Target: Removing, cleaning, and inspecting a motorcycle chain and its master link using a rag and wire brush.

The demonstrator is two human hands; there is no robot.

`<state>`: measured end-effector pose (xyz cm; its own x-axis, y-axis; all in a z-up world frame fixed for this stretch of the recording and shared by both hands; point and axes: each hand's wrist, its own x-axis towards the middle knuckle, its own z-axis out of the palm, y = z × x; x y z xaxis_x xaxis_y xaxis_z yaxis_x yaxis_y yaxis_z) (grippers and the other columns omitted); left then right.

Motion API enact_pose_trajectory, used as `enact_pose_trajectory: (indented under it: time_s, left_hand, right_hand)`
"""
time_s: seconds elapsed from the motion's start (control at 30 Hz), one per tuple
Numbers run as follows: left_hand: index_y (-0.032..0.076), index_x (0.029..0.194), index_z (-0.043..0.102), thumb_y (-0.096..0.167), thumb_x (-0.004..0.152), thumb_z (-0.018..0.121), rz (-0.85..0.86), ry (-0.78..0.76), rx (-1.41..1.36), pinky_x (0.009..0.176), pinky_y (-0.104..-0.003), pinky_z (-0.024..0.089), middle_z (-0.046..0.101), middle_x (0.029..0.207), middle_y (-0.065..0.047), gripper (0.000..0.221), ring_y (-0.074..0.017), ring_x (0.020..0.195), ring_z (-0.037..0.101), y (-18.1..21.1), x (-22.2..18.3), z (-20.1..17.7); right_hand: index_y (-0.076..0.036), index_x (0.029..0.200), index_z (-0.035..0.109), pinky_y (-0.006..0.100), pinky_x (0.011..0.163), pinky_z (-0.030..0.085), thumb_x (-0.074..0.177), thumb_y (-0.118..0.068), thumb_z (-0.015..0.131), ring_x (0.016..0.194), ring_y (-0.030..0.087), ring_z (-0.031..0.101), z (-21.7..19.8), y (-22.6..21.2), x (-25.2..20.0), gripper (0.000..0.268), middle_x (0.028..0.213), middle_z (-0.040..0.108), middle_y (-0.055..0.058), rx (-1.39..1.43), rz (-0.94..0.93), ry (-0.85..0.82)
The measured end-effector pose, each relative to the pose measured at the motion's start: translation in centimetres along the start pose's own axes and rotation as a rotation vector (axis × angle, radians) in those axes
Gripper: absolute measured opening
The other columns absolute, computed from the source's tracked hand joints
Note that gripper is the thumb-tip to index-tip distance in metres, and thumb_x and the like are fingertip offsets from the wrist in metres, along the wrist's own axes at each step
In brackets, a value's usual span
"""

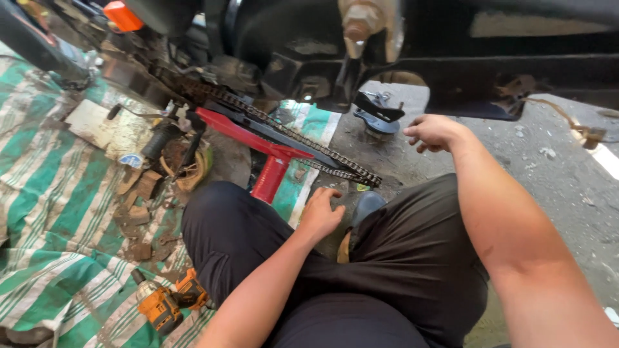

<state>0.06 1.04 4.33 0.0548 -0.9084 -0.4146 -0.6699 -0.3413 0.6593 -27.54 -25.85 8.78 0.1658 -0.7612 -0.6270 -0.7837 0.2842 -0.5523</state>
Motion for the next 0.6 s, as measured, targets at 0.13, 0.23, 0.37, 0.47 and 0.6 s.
enact_pose_trajectory:
  time_s: [0.13, 0.23, 0.37, 0.47, 0.6]
  left_hand:
    - [0.019, 0.137, 0.071, 0.034, 0.096, 0.073, 0.047, 0.066, -0.092, 0.118, -0.054, 0.053, 0.062, 0.149, -0.013, 0.043, -0.0408, 0.139, 0.065, 0.7, -1.6, -1.1]
    - [0.022, 0.136, 0.072, 0.035, 0.096, 0.073, 0.055, 0.074, -0.07, 0.115, -0.054, 0.056, 0.063, 0.149, -0.009, 0.042, -0.0351, 0.134, 0.07, 0.5, -1.6, -0.9]
    - [0.023, 0.137, 0.071, 0.036, 0.096, 0.072, 0.075, 0.04, -0.061, 0.116, -0.053, 0.054, 0.061, 0.148, -0.008, 0.042, -0.0371, 0.138, 0.067, -0.2, -0.7, 0.1]
    - [0.021, 0.137, 0.07, 0.036, 0.097, 0.071, 0.069, 0.017, -0.041, 0.118, -0.055, 0.053, 0.059, 0.15, -0.01, 0.044, -0.0396, 0.142, 0.064, -0.3, -0.2, 0.5]
    - [0.019, 0.138, 0.07, 0.036, 0.097, 0.071, 0.056, -0.002, -0.026, 0.119, -0.056, 0.052, 0.059, 0.151, -0.011, 0.044, -0.0409, 0.143, 0.063, -0.1, -0.2, 0.4]
  right_hand:
    - [0.003, 0.154, 0.064, 0.035, 0.064, 0.054, 0.107, -0.032, 0.069, 0.093, 0.035, 0.08, -0.2, -0.6, -0.9, 0.059, 0.122, 0.08, 0.026, 0.014, 0.007, 0.002]
    - [0.002, 0.152, 0.065, 0.034, 0.064, 0.054, 0.105, -0.032, 0.072, 0.089, 0.033, 0.08, -0.4, -0.9, -1.2, 0.059, 0.118, 0.081, 0.023, 0.042, 0.008, 0.03]
    - [0.002, 0.152, 0.065, 0.035, 0.065, 0.055, 0.103, -0.031, 0.072, 0.091, 0.032, 0.08, -0.5, -0.8, -1.4, 0.059, 0.12, 0.08, 0.022, 0.047, 0.023, 0.048]
    - [0.002, 0.153, 0.064, 0.035, 0.064, 0.054, 0.103, -0.03, 0.071, 0.091, 0.032, 0.08, -0.7, -0.5, -1.2, 0.059, 0.12, 0.079, 0.023, 0.054, 0.026, 0.044]
    - [0.003, 0.154, 0.063, 0.035, 0.064, 0.053, 0.104, -0.029, 0.069, 0.09, 0.032, 0.079, -0.7, -0.5, -1.3, 0.059, 0.119, 0.079, 0.023, 0.054, 0.025, 0.022]
